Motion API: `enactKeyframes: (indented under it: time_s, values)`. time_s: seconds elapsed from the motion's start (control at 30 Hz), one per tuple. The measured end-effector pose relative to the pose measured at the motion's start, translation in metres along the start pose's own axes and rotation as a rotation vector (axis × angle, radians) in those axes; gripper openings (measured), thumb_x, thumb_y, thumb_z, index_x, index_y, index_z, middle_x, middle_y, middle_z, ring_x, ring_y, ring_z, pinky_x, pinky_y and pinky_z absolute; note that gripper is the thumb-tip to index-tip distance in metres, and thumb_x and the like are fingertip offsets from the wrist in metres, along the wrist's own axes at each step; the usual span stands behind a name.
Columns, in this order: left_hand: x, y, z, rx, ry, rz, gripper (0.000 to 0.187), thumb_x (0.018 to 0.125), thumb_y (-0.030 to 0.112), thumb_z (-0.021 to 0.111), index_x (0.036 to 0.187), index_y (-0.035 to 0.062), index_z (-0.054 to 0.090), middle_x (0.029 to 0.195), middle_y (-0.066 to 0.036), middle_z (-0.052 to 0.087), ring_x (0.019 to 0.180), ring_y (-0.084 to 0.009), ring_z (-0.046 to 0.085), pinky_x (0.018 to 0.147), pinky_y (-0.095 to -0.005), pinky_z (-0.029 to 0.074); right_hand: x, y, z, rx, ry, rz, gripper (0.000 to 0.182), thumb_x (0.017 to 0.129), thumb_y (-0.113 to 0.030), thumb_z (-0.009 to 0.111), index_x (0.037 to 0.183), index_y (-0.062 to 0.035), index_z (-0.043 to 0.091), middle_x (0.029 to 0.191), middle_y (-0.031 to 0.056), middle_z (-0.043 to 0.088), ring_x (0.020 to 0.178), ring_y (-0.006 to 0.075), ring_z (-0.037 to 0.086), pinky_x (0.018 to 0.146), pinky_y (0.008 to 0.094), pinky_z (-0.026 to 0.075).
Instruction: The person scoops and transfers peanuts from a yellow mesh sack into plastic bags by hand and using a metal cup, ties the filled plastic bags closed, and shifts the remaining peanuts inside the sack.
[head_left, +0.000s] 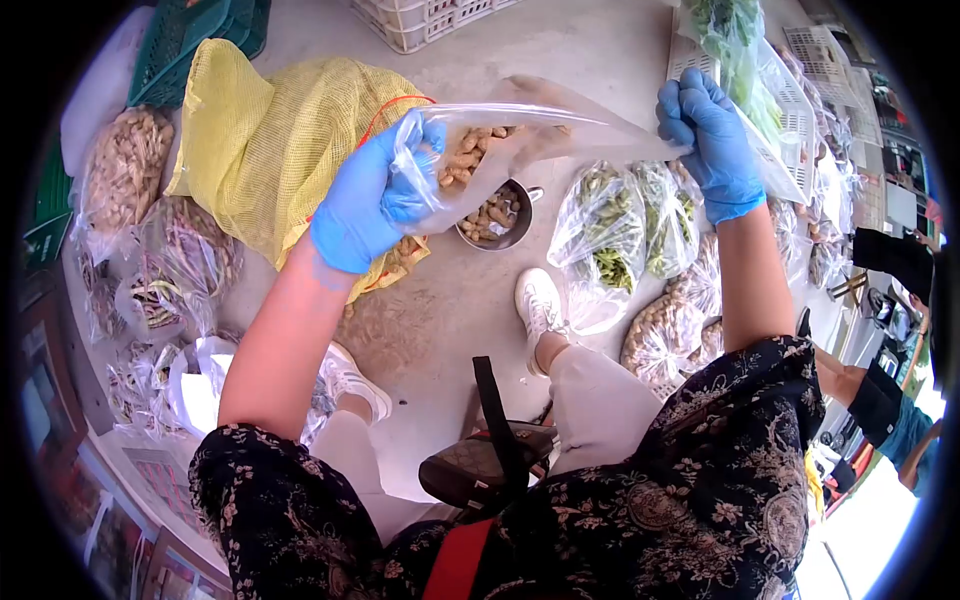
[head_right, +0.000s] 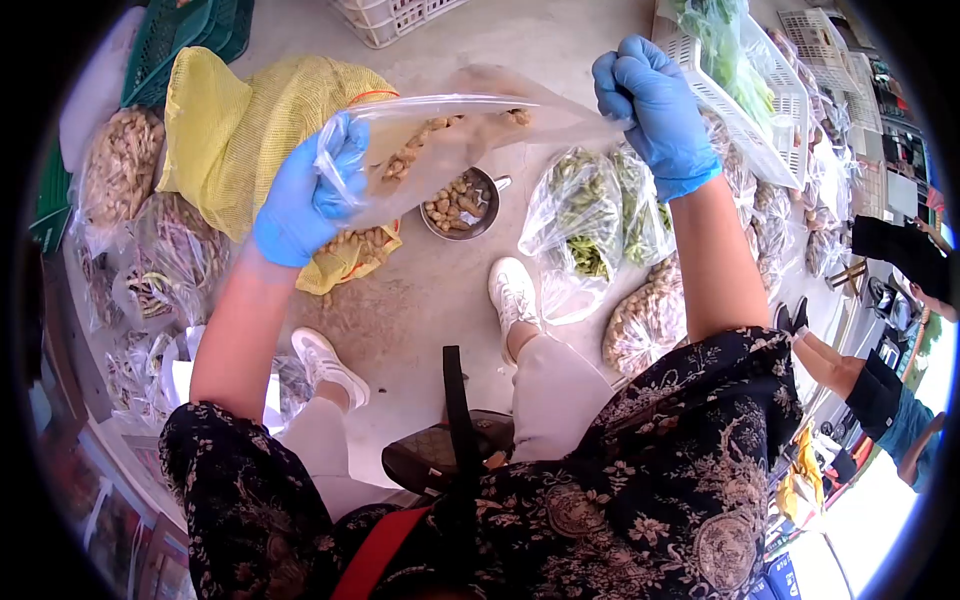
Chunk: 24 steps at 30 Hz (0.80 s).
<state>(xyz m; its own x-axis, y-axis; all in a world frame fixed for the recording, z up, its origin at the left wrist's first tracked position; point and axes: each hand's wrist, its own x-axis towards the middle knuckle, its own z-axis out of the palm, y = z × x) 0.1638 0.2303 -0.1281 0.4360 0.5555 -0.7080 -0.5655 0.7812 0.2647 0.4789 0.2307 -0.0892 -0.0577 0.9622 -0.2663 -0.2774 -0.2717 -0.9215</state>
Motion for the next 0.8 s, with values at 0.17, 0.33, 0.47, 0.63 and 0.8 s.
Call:
enactKeyframes:
  time_s: [0.17, 0.33, 0.47, 0.63, 0.8]
  values:
    - [0.145, -0.017, -0.023, 0.556, 0.100, 0.145, 0.036, 0.089, 0.045, 0.046, 0.090, 0.0111, 0.058, 0.080, -0.002, 0.060, 0.051, -0.0067, 0.045, 0.043, -0.0205, 0.033, 0.075, 0.064, -0.065, -0.260, 0.372, -0.064, 0.021, 0.075, -0.004, 0.055, 0.063, -0.0094, 0.039, 0.058, 0.0045, 0.048, 0.050, 0.0121, 0.045, 0.044, 0.0245, 0.034]
    - [0.170, -0.015, -0.015, 0.630, 0.147, 0.133, 0.044, 0.088, 0.052, 0.043, 0.091, 0.0113, 0.060, 0.079, -0.001, 0.060, 0.051, -0.0086, 0.043, 0.044, -0.0235, 0.032, 0.089, 0.074, -0.025, -1.127, 0.626, -0.782, 0.015, 0.071, -0.012, 0.060, 0.081, -0.0043, 0.054, 0.075, 0.0091, 0.057, 0.071, 0.0228, 0.055, 0.064, 0.0361, 0.045]
    - [0.182, -0.017, -0.019, 0.627, 0.080, 0.137, 0.040, 0.088, 0.051, 0.042, 0.096, 0.0154, 0.059, 0.084, 0.003, 0.061, 0.057, -0.0060, 0.041, 0.050, -0.0233, 0.032, 0.074, 0.110, 0.018, -1.409, -0.200, -0.773, 0.029, 0.079, -0.011, 0.053, 0.106, -0.0049, 0.056, 0.096, 0.0147, 0.061, 0.087, 0.0319, 0.058, 0.080, 0.0381, 0.045]
    - [0.162, -0.008, -0.001, 0.443, 0.126, 0.234, 0.033, 0.091, 0.041, 0.044, 0.096, 0.0119, 0.059, 0.083, 0.004, 0.061, 0.056, -0.0067, 0.041, 0.049, -0.0257, 0.035, 0.055, 0.155, -0.021, -1.869, -0.752, 0.481, 0.043, 0.087, -0.041, 0.045, 0.115, -0.0098, 0.054, 0.108, 0.0156, 0.060, 0.097, 0.0320, 0.057, 0.083, 0.0404, 0.045]
    - [0.145, 0.001, -0.013, 0.401, 0.071, 0.301, 0.028, 0.091, 0.033, 0.045, 0.101, 0.0099, 0.058, 0.089, 0.000, 0.059, 0.072, -0.0064, 0.050, 0.060, -0.0228, 0.041, 0.025, 0.148, -0.027, -1.746, -0.549, 0.037, 0.037, 0.083, -0.035, 0.052, 0.109, -0.0087, 0.055, 0.097, 0.0148, 0.062, 0.090, 0.0320, 0.058, 0.077, 0.0403, 0.047]
